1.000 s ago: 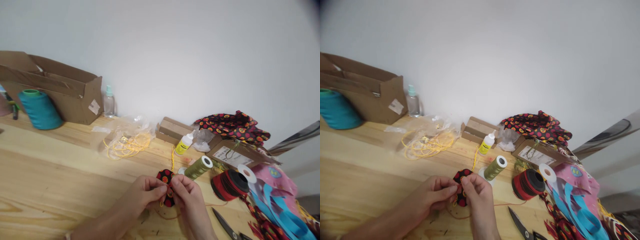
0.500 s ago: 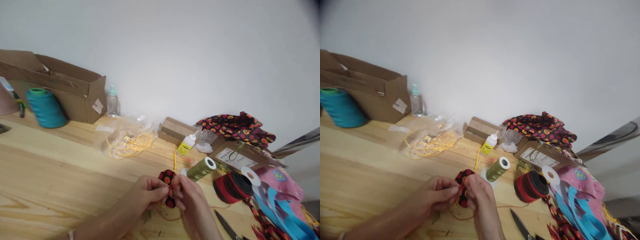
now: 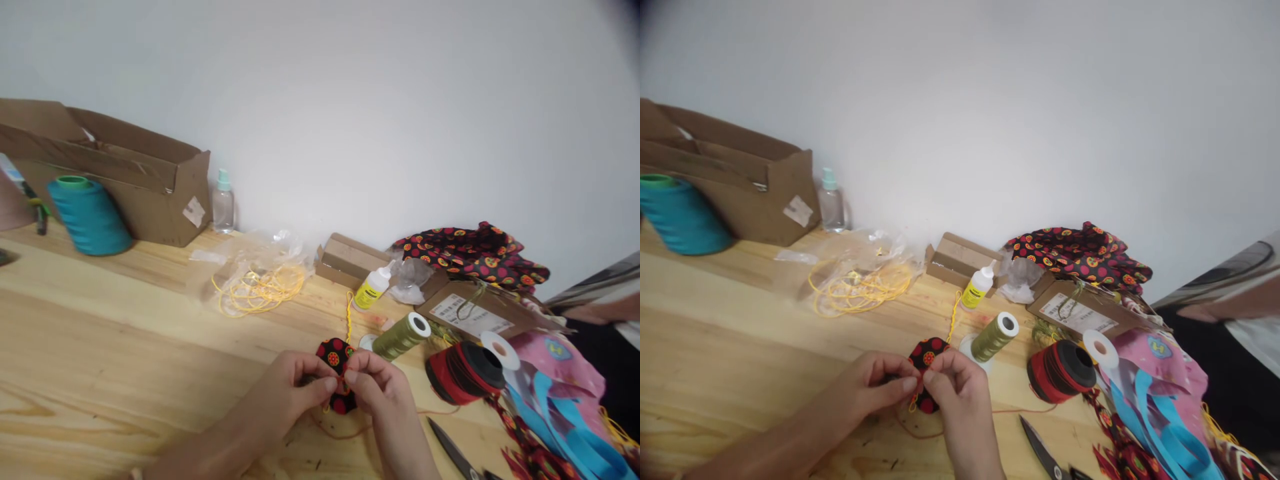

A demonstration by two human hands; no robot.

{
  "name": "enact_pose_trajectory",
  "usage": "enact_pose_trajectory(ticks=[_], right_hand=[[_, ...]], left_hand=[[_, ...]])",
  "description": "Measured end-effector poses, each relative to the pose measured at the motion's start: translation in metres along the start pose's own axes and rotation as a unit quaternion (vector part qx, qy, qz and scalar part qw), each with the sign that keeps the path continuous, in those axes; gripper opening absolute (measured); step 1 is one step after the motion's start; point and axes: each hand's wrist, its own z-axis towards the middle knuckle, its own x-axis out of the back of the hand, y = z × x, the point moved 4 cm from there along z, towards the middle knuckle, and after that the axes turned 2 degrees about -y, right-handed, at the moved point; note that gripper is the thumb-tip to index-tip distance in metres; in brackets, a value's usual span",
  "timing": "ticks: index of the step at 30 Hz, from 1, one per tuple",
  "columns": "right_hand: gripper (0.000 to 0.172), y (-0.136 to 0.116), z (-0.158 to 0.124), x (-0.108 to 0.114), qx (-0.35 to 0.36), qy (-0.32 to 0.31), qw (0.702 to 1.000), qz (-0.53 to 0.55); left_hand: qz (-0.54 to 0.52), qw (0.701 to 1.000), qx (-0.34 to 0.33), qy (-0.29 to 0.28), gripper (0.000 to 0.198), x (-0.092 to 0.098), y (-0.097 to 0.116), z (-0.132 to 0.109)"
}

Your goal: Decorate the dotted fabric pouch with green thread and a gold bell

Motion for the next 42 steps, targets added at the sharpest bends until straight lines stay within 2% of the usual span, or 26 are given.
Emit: enact_pose_trajectory(ticks=[5,9,15,20,24,34,42], right_hand=[[0.012,0.012,0.004,0.003,-0.067,-0.037,0.995,0.059],[0.014,0.015,0.004,0.001,-0.093,-0.053,0.990,0.091],[0.027,0.001,0.002,0.001,-0.023,-0.042,0.996,0.070],[0.028,0.001,0.002,0.003,0.010,-0.067,0.998,-0.006],[0.023,0.002,0.002,0.004,0.026,-0.038,0.999,-0.025],[0.025,0.006,0.003,0.000,0.011,-0.044,0.999,-0.009],[0.025,0.016,0.006,0.003,-0.001,-0.056,0.998,-0.022]], left_hand=[[0.043,0.999,0.007,0.000,0.023,0.000,0.002,-0.003],[0.030,1.000,0.000,-0.009,0.023,0.000,0.000,-0.001],[-0.135,0.986,0.073,-0.060,0.029,-0.007,-0.005,0.001],[-0.192,0.977,0.064,-0.070,0.023,-0.008,0.001,-0.003],[-0.195,0.976,0.066,-0.070,0.022,-0.008,0.001,-0.002],[-0.162,0.981,0.067,-0.088,0.024,-0.010,0.000,-0.001],[-0.118,0.989,0.043,-0.076,0.028,-0.007,-0.003,0.001]])
